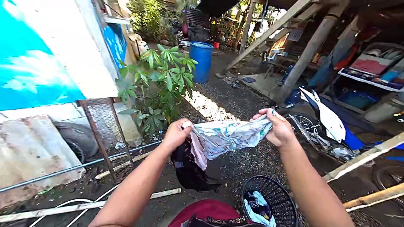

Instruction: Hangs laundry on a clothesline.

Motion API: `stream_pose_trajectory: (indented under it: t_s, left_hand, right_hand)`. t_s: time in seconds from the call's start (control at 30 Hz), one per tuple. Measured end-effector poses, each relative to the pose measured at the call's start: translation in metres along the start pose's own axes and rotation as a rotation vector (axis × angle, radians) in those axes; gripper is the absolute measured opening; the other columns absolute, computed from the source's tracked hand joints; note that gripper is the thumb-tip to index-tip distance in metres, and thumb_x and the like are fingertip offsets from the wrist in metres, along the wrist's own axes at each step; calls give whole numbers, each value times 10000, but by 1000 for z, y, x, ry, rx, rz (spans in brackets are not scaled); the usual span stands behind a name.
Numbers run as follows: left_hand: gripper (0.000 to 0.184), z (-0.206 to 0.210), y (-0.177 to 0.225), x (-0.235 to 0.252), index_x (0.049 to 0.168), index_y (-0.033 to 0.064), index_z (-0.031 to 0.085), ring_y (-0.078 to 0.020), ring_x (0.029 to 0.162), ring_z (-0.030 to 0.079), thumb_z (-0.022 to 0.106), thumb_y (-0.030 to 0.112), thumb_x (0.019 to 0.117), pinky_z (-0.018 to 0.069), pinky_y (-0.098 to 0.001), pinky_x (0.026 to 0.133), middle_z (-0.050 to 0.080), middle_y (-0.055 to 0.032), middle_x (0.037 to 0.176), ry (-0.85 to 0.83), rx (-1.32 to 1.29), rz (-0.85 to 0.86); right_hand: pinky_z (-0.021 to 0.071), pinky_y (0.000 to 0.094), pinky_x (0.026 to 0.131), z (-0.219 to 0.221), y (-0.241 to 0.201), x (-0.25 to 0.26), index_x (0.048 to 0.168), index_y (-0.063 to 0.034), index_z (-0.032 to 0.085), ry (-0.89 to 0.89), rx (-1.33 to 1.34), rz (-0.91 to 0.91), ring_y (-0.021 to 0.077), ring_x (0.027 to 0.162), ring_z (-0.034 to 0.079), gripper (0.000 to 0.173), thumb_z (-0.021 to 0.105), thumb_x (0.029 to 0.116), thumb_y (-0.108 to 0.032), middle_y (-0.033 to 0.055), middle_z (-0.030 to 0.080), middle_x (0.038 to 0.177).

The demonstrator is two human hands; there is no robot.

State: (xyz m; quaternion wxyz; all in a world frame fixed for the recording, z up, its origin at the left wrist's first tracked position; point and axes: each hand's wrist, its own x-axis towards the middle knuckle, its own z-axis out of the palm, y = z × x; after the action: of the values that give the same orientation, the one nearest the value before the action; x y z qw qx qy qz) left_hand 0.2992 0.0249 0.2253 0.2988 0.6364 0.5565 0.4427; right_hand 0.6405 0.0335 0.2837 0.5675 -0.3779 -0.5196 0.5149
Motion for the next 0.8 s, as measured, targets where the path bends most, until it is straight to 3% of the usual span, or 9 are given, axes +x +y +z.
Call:
stream_pose_trajectory:
  t_s: [0.07,0.1,0.17,0.23,0.3,0.37,0.57,0.7,0.8]
  left_hand:
    - [91,-15,9,-2,1003,5,651,-153,725,582,594,76,1008,508,-390,710,613,-76,812,141,-132,43]
    - [77,-19,12,-3,1013,14,632,-107,694,575,570,60,1012,521,-329,683,598,-41,794,194,-238,68]
    - [91,-27,13,-2,1027,64,589,-47,672,579,505,31,1023,533,-249,660,588,25,776,259,-488,114]
    - [151,-40,9,-5,1044,124,576,-27,669,587,449,43,1050,533,-218,651,598,62,771,277,-662,132]
    - [196,-61,2,-12,1065,147,572,-22,658,608,395,67,1082,549,-209,634,617,69,765,255,-753,141]
    - [255,-88,-6,-22,1079,166,568,-4,653,632,331,72,1092,564,-190,618,649,83,772,217,-787,159]
    - [316,-168,-27,-56,1042,181,582,13,689,658,281,107,1103,570,-164,636,678,83,782,166,-874,139]
    - [290,-199,-41,-82,1051,175,568,-1,700,656,293,96,1098,572,-176,647,671,73,810,130,-860,180]
    - [265,-217,-47,-110,1051,194,572,19,664,631,333,89,1094,561,-166,619,653,97,796,106,-691,184]
  right_hand:
    - [602,378,853,14,14,-20,1040,-109,660,-240,-57,-98,174,962,717,296,419,1060,-280,47,752,1039]
    - [592,371,887,28,22,-33,988,-150,718,-406,-75,-142,170,1034,704,303,555,1012,-403,34,749,1119]
    - [563,361,969,63,42,-56,1036,-194,786,-750,-116,-174,154,1159,666,467,631,922,-620,7,722,1248]
    - [551,349,998,100,68,-75,1107,-110,773,-882,-153,-140,140,1166,664,483,666,925,-544,30,720,1249]
    - [579,342,937,133,90,-83,1094,2,732,-730,-266,-108,133,1034,704,321,625,987,-281,75,744,1125]
    - [573,332,890,162,108,-81,1094,26,717,-512,-448,-120,128,947,697,246,587,1007,-163,101,735,1043]
    - [582,358,854,251,130,-92,1031,-25,766,-264,-658,-401,168,913,700,238,603,998,-195,112,732,1010]
    - [566,290,707,317,136,-103,959,-9,709,-321,-458,30,80,703,646,284,597,1034,-259,28,680,802]
    - [567,269,665,354,146,-119,942,6,671,-300,-165,98,67,668,631,180,589,1024,-131,9,657,779]
